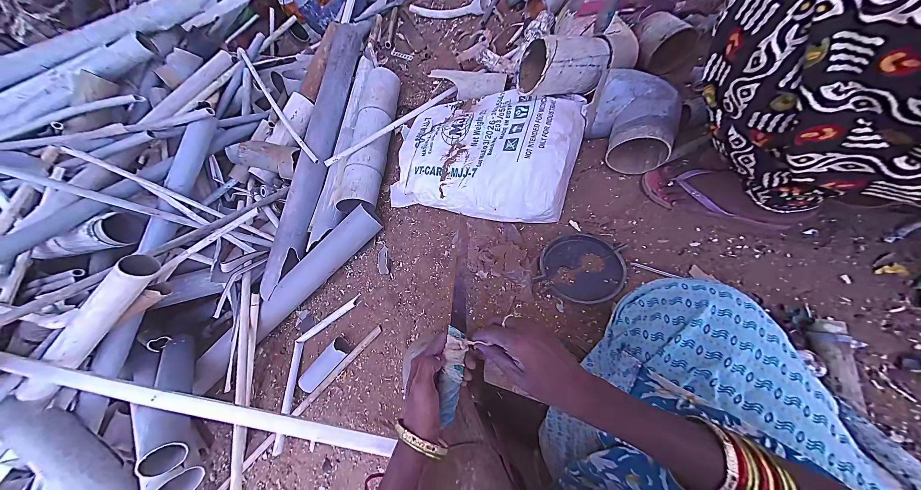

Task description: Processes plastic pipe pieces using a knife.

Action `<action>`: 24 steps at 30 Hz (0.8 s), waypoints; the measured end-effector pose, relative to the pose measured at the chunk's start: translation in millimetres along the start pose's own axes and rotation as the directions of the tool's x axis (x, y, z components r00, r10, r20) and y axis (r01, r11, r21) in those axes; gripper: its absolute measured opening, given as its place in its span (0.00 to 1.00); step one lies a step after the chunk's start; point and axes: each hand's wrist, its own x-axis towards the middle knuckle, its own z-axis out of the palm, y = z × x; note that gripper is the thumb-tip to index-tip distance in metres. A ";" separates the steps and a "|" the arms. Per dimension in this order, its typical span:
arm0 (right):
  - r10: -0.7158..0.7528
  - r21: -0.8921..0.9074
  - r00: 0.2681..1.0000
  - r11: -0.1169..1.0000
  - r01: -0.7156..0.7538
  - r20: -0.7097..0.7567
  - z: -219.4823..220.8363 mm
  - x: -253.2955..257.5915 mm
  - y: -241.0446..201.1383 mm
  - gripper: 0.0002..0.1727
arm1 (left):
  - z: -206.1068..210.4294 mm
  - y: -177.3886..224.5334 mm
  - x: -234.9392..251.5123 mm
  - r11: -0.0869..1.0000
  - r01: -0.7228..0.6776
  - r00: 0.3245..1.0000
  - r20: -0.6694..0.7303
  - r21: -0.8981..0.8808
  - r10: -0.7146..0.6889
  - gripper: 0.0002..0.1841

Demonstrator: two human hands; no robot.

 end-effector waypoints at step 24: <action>-0.033 0.138 0.989 0.989 0.053 -0.141 11.0 -1.0 2.7 0.08 | 3.2 -4.5 -9.0 0.787 -0.322 0.929 0.013 0.527 0.371 0.31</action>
